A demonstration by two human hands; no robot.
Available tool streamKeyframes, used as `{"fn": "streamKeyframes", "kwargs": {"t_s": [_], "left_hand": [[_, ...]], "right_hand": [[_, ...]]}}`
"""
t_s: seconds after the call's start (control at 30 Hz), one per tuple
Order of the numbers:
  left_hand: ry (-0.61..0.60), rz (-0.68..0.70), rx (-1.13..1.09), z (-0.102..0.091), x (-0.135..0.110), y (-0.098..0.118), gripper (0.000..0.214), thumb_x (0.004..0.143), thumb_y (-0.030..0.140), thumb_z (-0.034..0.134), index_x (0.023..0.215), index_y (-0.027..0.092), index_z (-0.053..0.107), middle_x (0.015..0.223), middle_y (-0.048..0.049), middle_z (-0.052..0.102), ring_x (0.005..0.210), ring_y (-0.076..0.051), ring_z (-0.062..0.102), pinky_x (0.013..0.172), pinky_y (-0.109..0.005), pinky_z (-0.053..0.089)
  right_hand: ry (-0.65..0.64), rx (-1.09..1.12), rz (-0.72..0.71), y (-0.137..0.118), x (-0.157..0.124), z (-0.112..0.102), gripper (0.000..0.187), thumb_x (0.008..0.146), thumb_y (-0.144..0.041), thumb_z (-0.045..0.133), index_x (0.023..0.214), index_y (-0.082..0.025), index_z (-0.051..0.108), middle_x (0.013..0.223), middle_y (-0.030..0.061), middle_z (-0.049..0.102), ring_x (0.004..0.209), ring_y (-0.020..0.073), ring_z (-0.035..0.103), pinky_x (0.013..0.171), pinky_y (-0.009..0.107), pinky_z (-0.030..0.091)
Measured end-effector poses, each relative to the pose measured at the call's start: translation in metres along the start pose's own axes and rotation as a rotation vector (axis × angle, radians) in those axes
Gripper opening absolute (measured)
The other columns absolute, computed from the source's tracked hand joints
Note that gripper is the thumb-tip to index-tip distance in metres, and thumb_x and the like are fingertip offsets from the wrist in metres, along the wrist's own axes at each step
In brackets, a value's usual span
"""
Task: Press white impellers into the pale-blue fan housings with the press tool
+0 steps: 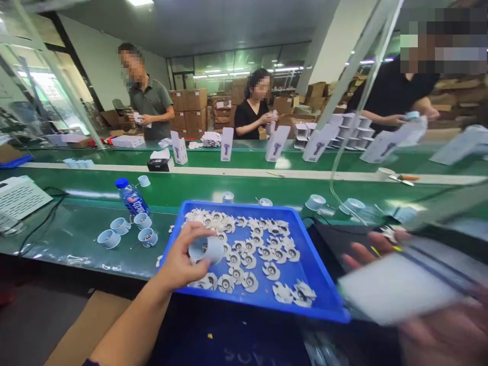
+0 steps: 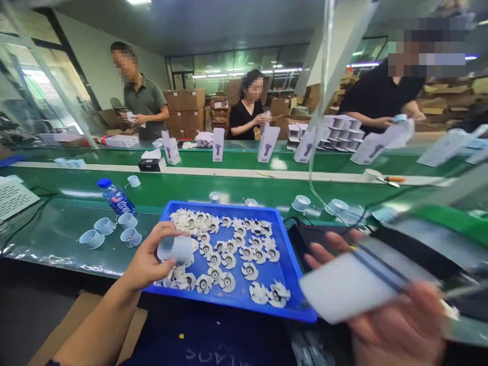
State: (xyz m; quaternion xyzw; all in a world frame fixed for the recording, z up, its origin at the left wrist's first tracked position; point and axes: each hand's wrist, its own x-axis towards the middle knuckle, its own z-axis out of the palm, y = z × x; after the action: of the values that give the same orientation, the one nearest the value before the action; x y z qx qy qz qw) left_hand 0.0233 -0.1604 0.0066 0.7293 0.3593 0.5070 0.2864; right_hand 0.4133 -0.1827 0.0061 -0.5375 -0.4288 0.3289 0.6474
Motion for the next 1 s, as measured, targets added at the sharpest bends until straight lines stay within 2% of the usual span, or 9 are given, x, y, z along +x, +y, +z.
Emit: {"fn": "streamKeyframes", "kwargs": {"t_s": [0.07, 0.13, 0.23, 0.3, 0.4, 0.53, 0.77, 0.87, 1.0], "left_hand": [[-0.126, 0.054, 0.158, 0.020, 0.000, 0.010, 0.058, 0.074, 0.026, 0.079, 0.128, 0.031, 0.060, 0.118, -0.0065, 0.061, 0.113, -0.023, 0.057, 0.100, -0.041, 0.047], [-0.227, 0.103, 0.223, 0.037, 0.001, 0.021, 0.067, 0.072, 0.028, 0.083, 0.133, 0.030, 0.054, 0.123, -0.0060, 0.059, 0.114, -0.022, 0.056, 0.101, -0.040, 0.045], [-0.283, 0.164, 0.253, 0.055, 0.000, 0.035, 0.057, 0.074, 0.023, 0.078, 0.126, 0.025, 0.054, 0.119, -0.0062, 0.062, 0.111, -0.022, 0.055, 0.100, -0.039, 0.044], [-0.271, 0.169, 0.250, 0.062, -0.002, 0.040, 0.043, 0.073, 0.020, 0.073, 0.113, 0.021, 0.057, 0.109, -0.0059, 0.063, 0.105, -0.022, 0.054, 0.093, -0.038, 0.045], [-0.245, 0.165, 0.228, 0.065, -0.005, 0.045, 0.026, 0.070, 0.021, 0.069, 0.092, 0.019, 0.055, 0.099, -0.0057, 0.061, 0.100, -0.023, 0.054, 0.087, -0.037, 0.046], [-0.228, 0.178, 0.200, 0.067, -0.005, 0.049, 0.023, 0.070, 0.021, 0.065, 0.089, 0.019, 0.052, 0.094, -0.0049, 0.059, 0.095, -0.022, 0.055, 0.082, -0.035, 0.047], [-0.241, 0.189, 0.167, 0.070, 0.000, 0.051, 0.024, 0.069, 0.020, 0.063, 0.090, 0.019, 0.050, 0.086, -0.0015, 0.057, 0.083, -0.018, 0.053, 0.076, -0.033, 0.045], [-0.244, 0.172, 0.163, 0.070, 0.001, 0.048, 0.023, 0.068, 0.019, 0.064, 0.087, 0.019, 0.052, 0.085, -0.0018, 0.056, 0.083, -0.018, 0.052, 0.076, -0.032, 0.045], [-0.246, 0.119, 0.161, 0.070, 0.000, 0.046, 0.020, 0.067, 0.022, 0.066, 0.082, 0.018, 0.053, 0.087, -0.0032, 0.057, 0.084, -0.019, 0.051, 0.075, -0.033, 0.045]], "right_hand": [[-0.102, 0.364, 0.208, -0.036, -0.014, 0.041, 0.067, 0.058, -0.086, 0.066, 0.103, -0.036, 0.069, 0.107, 0.0114, 0.062, 0.075, 0.0270, 0.065, 0.066, 0.044, 0.061], [-0.272, 0.654, 0.233, -0.063, -0.018, 0.083, 0.068, 0.048, -0.066, 0.082, 0.102, -0.028, 0.067, 0.091, 0.0043, 0.060, 0.067, 0.0184, 0.060, 0.059, 0.035, 0.059], [-0.511, 0.778, 0.073, -0.081, -0.019, 0.130, 0.059, 0.059, -0.062, 0.086, 0.099, -0.024, 0.067, 0.088, 0.0008, 0.062, 0.069, 0.0156, 0.062, 0.062, 0.030, 0.059], [-0.604, 0.768, -0.032, -0.083, -0.023, 0.146, 0.054, 0.065, -0.064, 0.084, 0.090, -0.019, 0.067, 0.086, 0.0029, 0.064, 0.069, 0.0165, 0.063, 0.061, 0.030, 0.058], [-0.653, 0.763, -0.074, -0.080, -0.033, 0.153, 0.044, 0.072, -0.055, 0.082, 0.088, -0.017, 0.068, 0.084, 0.0046, 0.065, 0.071, 0.0179, 0.065, 0.061, 0.030, 0.058], [-0.659, 0.759, -0.129, -0.076, -0.040, 0.146, 0.033, 0.078, -0.047, 0.080, 0.090, -0.018, 0.070, 0.090, 0.0053, 0.065, 0.076, 0.0185, 0.065, 0.065, 0.033, 0.059], [-0.638, 0.660, -0.107, -0.079, -0.040, 0.140, 0.043, 0.070, -0.056, 0.083, 0.089, -0.020, 0.069, 0.091, 0.0065, 0.064, 0.076, 0.0222, 0.064, 0.066, 0.039, 0.061], [-0.638, 0.663, -0.121, -0.080, -0.038, 0.141, 0.039, 0.073, -0.053, 0.083, 0.081, -0.018, 0.068, 0.091, 0.0067, 0.063, 0.075, 0.0201, 0.063, 0.066, 0.037, 0.060], [-0.613, 0.655, -0.121, -0.076, -0.037, 0.147, 0.042, 0.075, -0.055, 0.081, 0.090, -0.018, 0.068, 0.091, 0.0072, 0.062, 0.075, 0.0213, 0.065, 0.066, 0.038, 0.060]]}}
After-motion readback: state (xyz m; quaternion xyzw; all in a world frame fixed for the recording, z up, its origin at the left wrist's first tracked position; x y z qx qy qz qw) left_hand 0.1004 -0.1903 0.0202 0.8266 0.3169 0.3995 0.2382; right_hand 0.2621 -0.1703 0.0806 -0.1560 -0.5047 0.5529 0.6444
